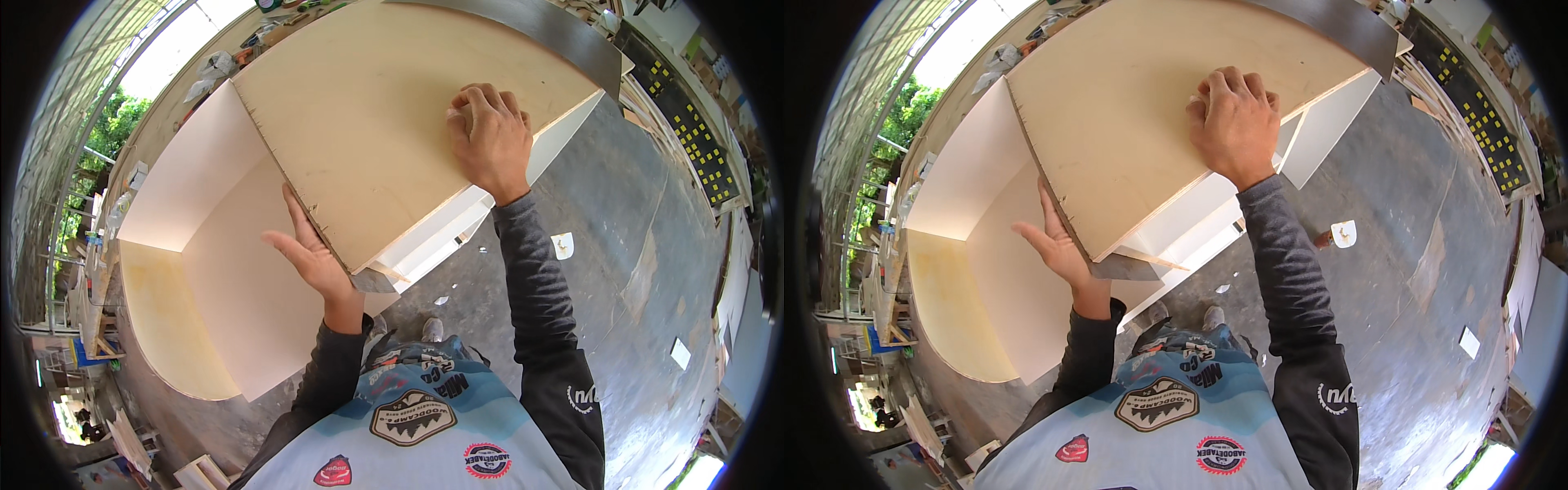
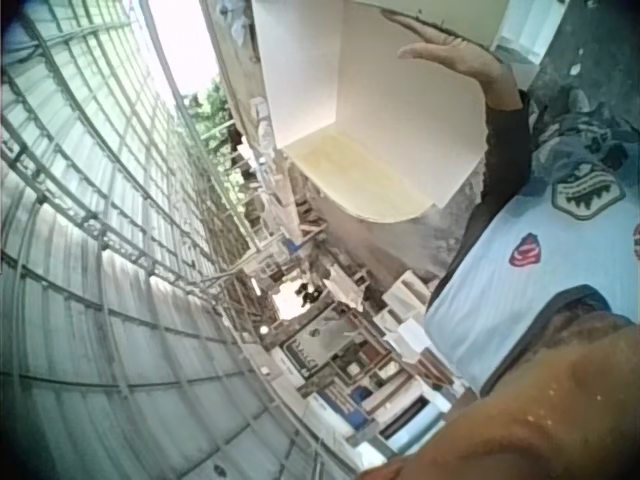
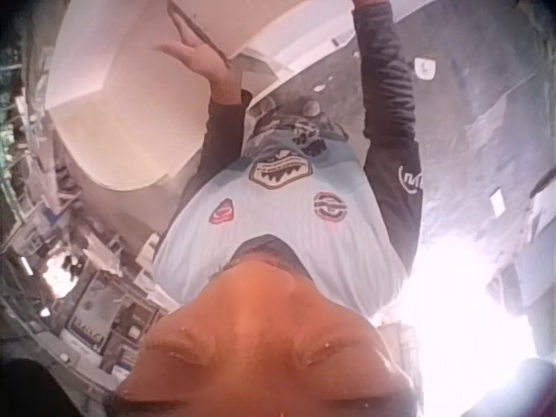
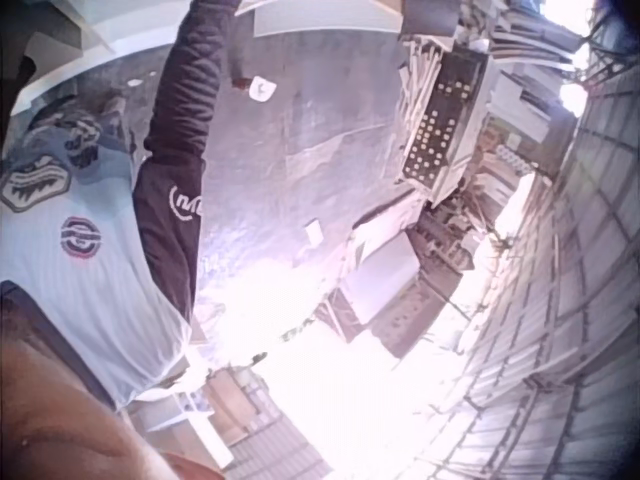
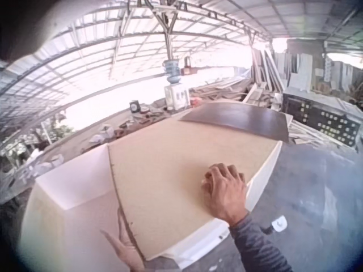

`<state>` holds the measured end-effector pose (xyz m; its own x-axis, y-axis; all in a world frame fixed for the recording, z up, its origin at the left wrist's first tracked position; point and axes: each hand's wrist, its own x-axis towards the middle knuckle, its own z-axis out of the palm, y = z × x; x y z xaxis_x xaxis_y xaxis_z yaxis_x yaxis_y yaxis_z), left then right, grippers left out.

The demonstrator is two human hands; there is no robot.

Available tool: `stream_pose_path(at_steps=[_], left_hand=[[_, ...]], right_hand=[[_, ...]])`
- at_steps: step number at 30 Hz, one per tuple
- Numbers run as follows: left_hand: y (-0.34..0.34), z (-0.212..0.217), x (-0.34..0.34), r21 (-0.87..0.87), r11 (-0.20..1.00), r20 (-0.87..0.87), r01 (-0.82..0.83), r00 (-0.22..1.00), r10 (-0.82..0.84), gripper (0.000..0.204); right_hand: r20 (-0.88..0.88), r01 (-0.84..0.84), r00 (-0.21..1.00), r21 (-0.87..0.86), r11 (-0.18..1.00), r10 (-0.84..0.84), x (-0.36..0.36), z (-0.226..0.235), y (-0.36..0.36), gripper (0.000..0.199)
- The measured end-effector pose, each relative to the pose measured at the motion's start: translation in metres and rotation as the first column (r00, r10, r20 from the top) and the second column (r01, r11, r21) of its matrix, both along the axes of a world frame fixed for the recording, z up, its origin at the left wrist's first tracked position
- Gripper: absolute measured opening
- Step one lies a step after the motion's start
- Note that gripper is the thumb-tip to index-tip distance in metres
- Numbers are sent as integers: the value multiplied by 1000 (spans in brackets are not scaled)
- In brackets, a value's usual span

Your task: The person joins wooden panels to form a cabinet structure, holding the pieces in place and then using a utility knife to trim excess material from the edges.

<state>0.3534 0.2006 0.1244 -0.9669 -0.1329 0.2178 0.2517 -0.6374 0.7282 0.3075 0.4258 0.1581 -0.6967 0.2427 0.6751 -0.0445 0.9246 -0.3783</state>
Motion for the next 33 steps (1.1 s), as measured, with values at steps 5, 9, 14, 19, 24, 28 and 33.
stream_pose_path(at_steps=[5, 9, 14, 19, 24, 28, 33], left_hand=[[-10, 3, -16, -203, 979, -48, -25, 999, 15, 92], [-5, -3, -6, -63, 998, 1, -26, 1000, 27, 97], [0, 0, -1, 3, 1000, -41, 17, 999, -16, 100], [-9, 4, -11, -118, 992, -46, -34, 999, 29, 101], [-14, 0, -14, -245, 966, -126, -87, 990, 57, 102], [-15, -3, -17, -144, 910, -196, -388, 913, 358, 100], [-16, -5, -31, -29, 960, -191, -278, 945, 267, 102]], right_hand=[[-30, 5, 1000, 35, 999, -4, 2, -1, 4, 19], [-52, 16, 999, 67, 998, -13, 1, -2, 3, 23], [-48, 23, 999, 56, 998, -20, -2, -2, 0, 25], [-64, 30, 998, 52, 998, -26, 0, -1, 0, 27], [-37, 33, 999, 47, 998, -32, 3, 0, -2, 31], [-17, 7, 1000, 21, 1000, -6, 2, -1, 5, 33], [-31, 26, 999, 32, 999, -25, 2, 2, 4, 34]])
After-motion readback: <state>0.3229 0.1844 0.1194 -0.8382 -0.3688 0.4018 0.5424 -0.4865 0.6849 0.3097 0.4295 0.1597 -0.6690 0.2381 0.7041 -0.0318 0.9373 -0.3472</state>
